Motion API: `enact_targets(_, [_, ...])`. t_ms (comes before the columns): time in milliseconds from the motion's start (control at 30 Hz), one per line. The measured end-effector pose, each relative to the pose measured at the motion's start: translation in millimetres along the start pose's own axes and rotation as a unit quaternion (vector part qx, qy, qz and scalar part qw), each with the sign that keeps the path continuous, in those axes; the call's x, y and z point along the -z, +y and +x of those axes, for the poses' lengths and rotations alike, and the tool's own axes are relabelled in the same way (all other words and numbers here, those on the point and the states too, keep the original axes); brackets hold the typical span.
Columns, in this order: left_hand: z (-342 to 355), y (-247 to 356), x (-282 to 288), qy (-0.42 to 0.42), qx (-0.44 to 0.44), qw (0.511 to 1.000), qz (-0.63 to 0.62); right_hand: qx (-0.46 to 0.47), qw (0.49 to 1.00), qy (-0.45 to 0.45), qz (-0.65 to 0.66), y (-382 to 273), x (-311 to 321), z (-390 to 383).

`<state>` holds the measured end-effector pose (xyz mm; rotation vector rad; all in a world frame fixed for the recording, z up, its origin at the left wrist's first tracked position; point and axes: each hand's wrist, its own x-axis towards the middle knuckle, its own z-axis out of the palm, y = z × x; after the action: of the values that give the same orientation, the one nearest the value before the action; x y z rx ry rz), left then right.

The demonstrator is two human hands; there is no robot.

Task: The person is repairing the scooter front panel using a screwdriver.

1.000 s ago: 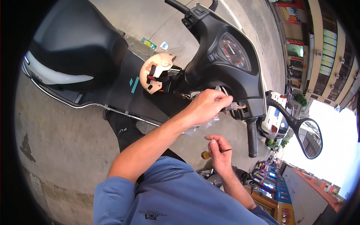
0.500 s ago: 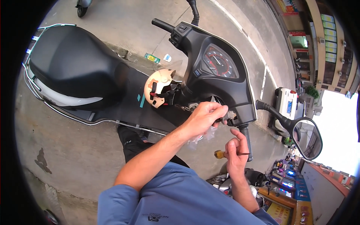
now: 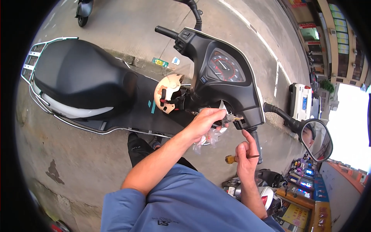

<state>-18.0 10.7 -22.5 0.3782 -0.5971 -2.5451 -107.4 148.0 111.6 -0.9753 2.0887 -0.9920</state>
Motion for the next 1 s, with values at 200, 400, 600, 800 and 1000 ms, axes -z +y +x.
enact_targets(200, [0.7, -1.0, 11.2, -0.013, 0.019, 1.0, 0.013, -0.024, 0.999, 0.024, -0.01, 1.3, -9.5, -10.7])
enact_targets(400, [6.9, 0.0, 11.2, -0.035, 0.013, 0.999, 0.008, -0.052, 0.997, 0.034, -0.055, -5.2, -17.2, -14.1])
enact_targets(600, [0.4, 5.8, 12.8, -0.033, 0.034, 0.997, 0.059, -0.041, 0.992, 0.027, -0.116, -16.5, -27.7, -9.0])
enact_targets(800, [-4.8, 14.8, 9.2, -0.036, 0.036, 0.989, 0.136, -0.024, 0.985, 0.05, -0.162, -20.7, -32.0, 2.4])
enact_targets(1000, [-7.3, 31.1, 4.3, -0.036, 0.054, 0.981, 0.18, 0.018, 0.971, 0.056, -0.233, -22.8, -30.1, 14.9])
